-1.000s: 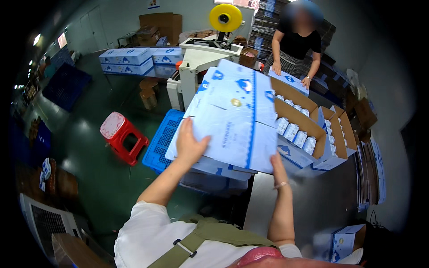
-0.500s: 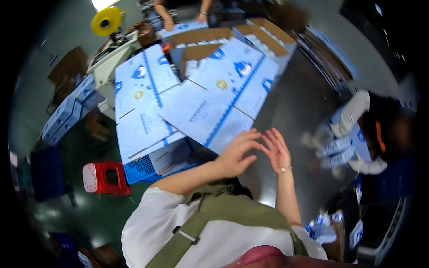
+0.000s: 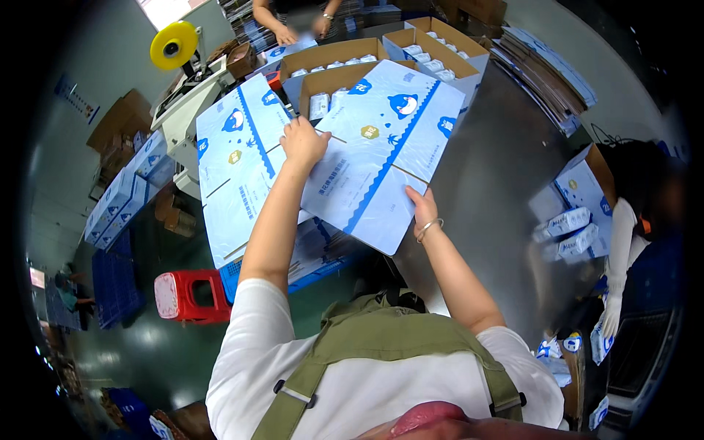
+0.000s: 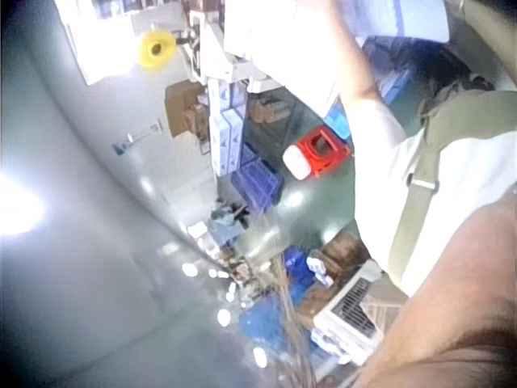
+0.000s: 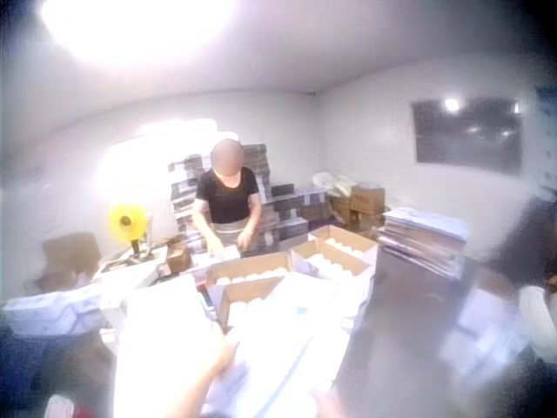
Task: The person picks up groups of blue packets from a table and places them into cardboard boxes, then closes the box flaps and moves the boxes to the side.
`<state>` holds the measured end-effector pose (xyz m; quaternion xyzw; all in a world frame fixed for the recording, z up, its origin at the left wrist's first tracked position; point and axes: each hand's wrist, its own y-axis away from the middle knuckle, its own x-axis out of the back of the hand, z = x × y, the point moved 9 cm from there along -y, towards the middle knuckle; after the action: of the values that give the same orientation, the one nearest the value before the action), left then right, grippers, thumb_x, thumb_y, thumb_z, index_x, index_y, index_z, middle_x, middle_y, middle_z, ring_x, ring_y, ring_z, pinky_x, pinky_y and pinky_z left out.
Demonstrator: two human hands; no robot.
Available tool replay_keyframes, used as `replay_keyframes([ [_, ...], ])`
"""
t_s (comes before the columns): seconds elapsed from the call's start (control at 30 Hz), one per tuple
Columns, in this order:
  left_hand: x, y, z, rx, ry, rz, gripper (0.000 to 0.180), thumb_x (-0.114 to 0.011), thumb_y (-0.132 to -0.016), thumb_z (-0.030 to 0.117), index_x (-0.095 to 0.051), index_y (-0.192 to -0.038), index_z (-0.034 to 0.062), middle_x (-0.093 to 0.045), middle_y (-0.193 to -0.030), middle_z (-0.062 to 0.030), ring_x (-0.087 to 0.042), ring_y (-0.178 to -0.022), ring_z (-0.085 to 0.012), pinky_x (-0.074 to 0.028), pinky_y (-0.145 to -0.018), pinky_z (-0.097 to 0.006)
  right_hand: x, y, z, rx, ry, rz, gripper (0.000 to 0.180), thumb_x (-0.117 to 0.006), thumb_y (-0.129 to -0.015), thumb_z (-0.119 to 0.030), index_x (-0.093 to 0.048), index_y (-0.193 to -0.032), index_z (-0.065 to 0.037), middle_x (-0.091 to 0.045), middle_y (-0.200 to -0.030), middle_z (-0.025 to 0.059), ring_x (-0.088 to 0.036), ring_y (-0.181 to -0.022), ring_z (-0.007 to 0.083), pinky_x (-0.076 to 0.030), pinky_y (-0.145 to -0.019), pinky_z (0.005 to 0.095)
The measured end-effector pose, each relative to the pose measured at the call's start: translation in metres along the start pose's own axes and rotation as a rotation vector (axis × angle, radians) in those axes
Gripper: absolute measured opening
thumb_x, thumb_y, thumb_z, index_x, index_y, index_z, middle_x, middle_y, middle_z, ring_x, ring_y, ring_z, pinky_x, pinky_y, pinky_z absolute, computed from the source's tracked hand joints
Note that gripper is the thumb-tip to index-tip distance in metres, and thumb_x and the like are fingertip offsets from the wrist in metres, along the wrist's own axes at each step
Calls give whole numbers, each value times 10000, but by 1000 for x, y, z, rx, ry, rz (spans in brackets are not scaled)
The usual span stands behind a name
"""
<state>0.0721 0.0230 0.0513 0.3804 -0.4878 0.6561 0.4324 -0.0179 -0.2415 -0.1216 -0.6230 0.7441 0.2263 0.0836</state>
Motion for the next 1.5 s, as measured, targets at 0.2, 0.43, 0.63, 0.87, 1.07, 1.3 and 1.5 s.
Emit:
replay_keyframes([
  [0.2, -36, -17, 1, 93, -63, -254, 611, -643, -750, 487, -636, -1042, -49, -539, -1170, -197, -457, -1120, -338, -396, -939, -416, 10, 9, -20, 135, 227, 84, 814, -692, -756, -270, -256, -1366, 49, -413, -1335, 199, -416, -1221, 290, -337, -1002, 340],
  [0.43, 7, 7, 51, -200, 788, 133, 362, -705, -753, 293, -583, -907, -11, -577, -972, -136, -545, -962, -245, -456, -824, -358, 33, 39, -41, 51, 15, 217, 762, -605, -832, -385, -261, -1374, 26, -393, -1359, 166, -439, -1202, 260, -323, -1015, 333],
  [0.63, -9, 104, 162, -281, 1344, -134, 344, -715, -716, 108, -486, -965, 46, -532, -1067, -141, -535, -1015, -259, -441, -859, -368, 99, 56, -92, 249, -221, 312, 613, -506, -894, -454, -368, -1336, -52, -466, -1283, 156, -507, -1058, 221, -361, -919, 370],
  [0.87, -58, 18, 84, -60, 72, -130, 523, -713, -725, 292, -547, -1143, 24, -511, -1222, -218, -469, -1148, -370, -402, -904, -459, 104, 38, 36, -393, -199, 224, 784, -618, -817, -409, -244, -1417, -72, -248, -1457, 182, -337, -1281, 343, -317, -998, 524],
  [1.07, -104, 53, 119, -268, 396, -436, 296, -648, -814, 268, -634, -938, 0, -651, -860, -179, -624, -817, -316, -468, -726, -400, 141, 30, 106, -563, 121, 438, 721, -575, -829, -439, -306, -1395, -82, -307, -1439, 155, -308, -1304, 334, -277, -1011, 559],
  [1.3, -101, 116, 130, -91, 1154, -518, 159, -581, -866, 136, -613, -918, -11, -625, -752, -76, -571, -693, -132, -449, -635, -282, 207, 45, 46, -105, -64, 489, 644, -623, -822, -357, -401, -1287, 30, -473, -1290, 171, -476, -1161, 275, -381, -977, 373],
  [1.5, -158, 203, 164, -106, 1145, -913, 553, -575, -903, 231, -337, -1324, -37, -564, -1130, -152, -543, -974, -172, -423, -882, -310, 305, 127, -79, 386, 369, 1092, 286, -679, -813, -264, -563, -848, -5, -608, -831, 91, -512, -706, 168, -436, -672, 329],
])
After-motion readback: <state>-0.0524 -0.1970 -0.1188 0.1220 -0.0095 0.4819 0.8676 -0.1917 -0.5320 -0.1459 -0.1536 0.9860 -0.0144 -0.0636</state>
